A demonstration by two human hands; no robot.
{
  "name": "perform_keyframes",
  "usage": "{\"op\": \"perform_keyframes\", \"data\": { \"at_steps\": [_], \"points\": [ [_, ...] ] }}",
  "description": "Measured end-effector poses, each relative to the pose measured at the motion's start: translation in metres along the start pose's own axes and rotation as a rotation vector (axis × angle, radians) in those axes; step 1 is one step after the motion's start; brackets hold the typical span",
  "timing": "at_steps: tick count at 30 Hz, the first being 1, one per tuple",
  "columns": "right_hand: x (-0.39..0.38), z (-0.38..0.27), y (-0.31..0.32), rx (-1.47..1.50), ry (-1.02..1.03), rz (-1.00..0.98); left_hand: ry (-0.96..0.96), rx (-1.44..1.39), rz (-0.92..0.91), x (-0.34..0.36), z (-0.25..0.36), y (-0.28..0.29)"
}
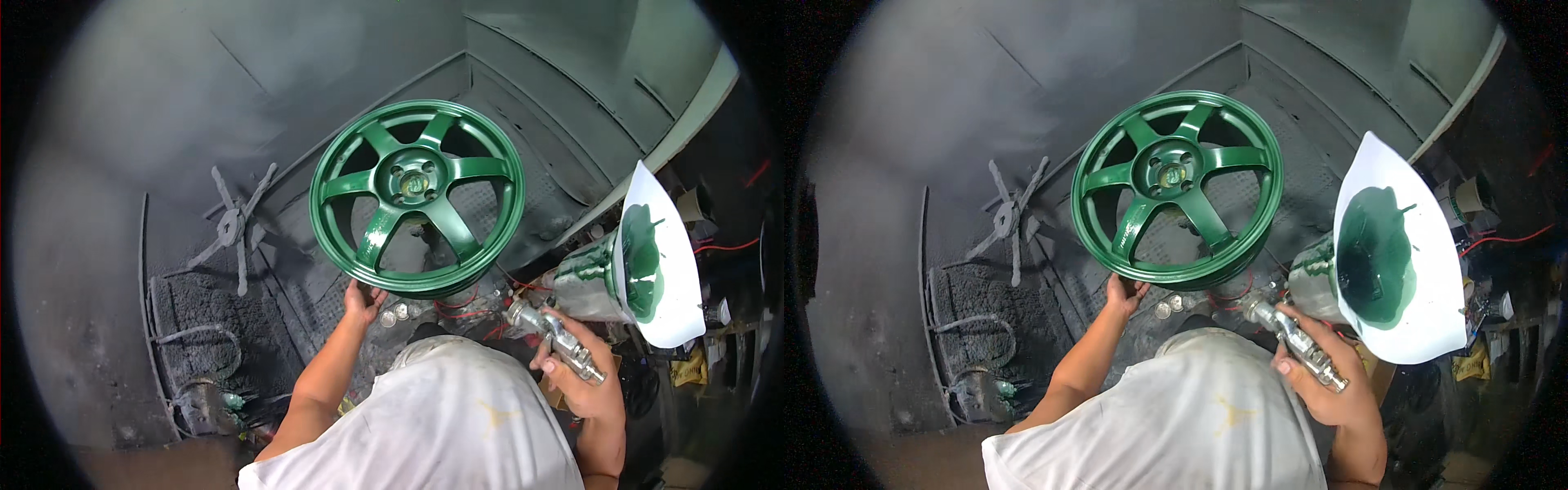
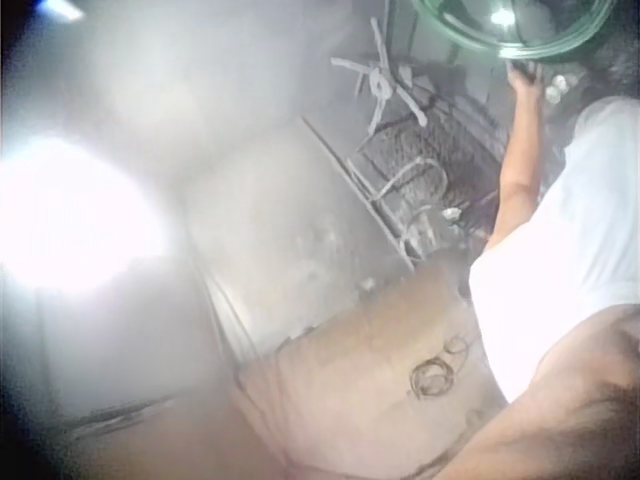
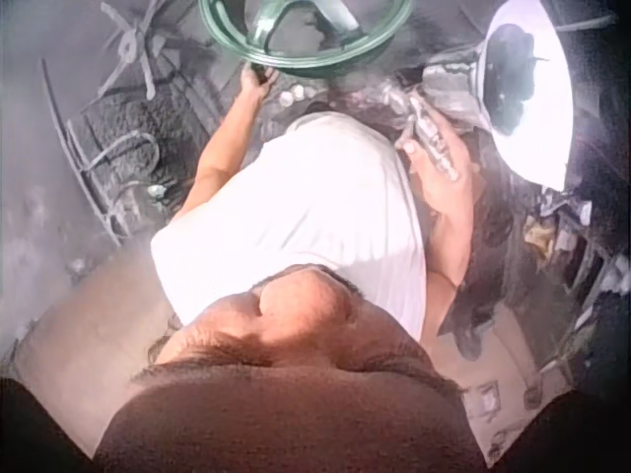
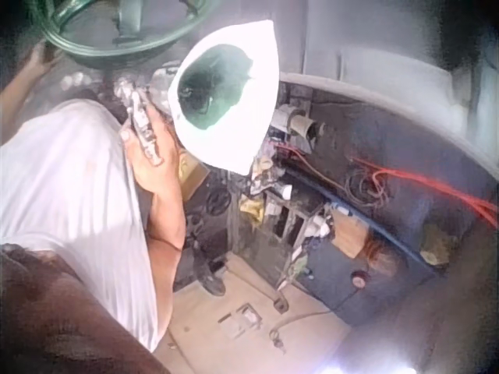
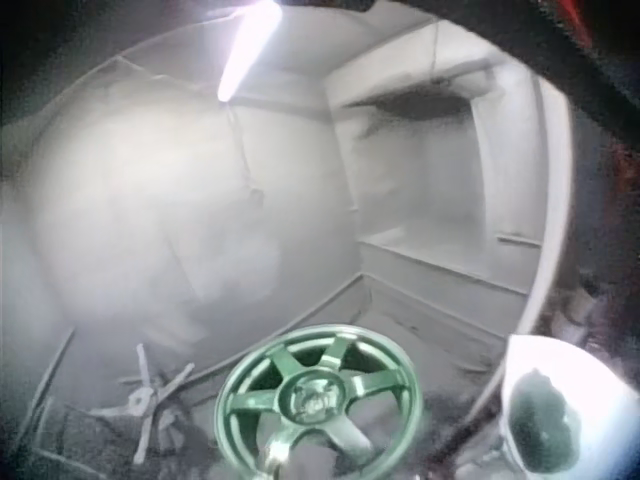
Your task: The person spray paints a car wheel rim using a paint spray gun, turns the wheel over, refills the spray gun with paint, and spray paints the front face of the wheel rim.
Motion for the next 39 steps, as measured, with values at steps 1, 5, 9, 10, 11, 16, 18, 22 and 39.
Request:
{"op": "perform_keyframes", "data": {
  "at_steps": [1,5,9,10,11,16,18,22,39],
  "points": [
    [-0.006,-0.001,0.001,0.001,-0.004,-0.007,-0.012,-0.007,-0.037,-0.006,-0.006,0.001],
    [-0.009,-0.007,0.006,-0.102,0.028,0.031,-0.036,0.002,-0.046,-0.015,0.002,-0.006],
    [-0.015,-0.007,0.007,-0.112,-0.012,-0.127,0.0,0.009,-0.069,-0.013,0.007,-0.003],
    [-0.016,-0.007,0.005,-0.11,-0.014,-0.17,-0.008,0.016,-0.053,-0.016,0.005,-0.005],
    [-0.017,-0.006,0.004,-0.108,-0.015,-0.212,-0.008,0.015,-0.052,-0.019,0.003,-0.007],
    [-0.022,0.002,0.001,-0.103,-0.014,-0.129,-0.054,0.037,0.033,-0.04,-0.011,-0.023],
    [-0.026,0.009,0.008,-0.117,0.022,-0.04,-0.038,-0.008,0.014,-0.045,-0.02,-0.022],
    [-0.032,0.007,0.025,-0.099,0.042,0.155,-0.018,-0.076,0.009,-0.054,-0.047,-0.031],
    [-0.03,0.014,0.018,-0.06,0.041,-0.021,0.141,0.006,-0.023,-0.078,-0.12,-0.061]
  ]
}}
Point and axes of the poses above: each hand's wrist, its own x-axis towards the middle knuckle, its own y-axis out of the back of the hand, z = x × y, the point moved 3 cm from there along x, towards the middle knuckle, and after that the axes turned 3 degrees about -y, right-handed, at the moved point
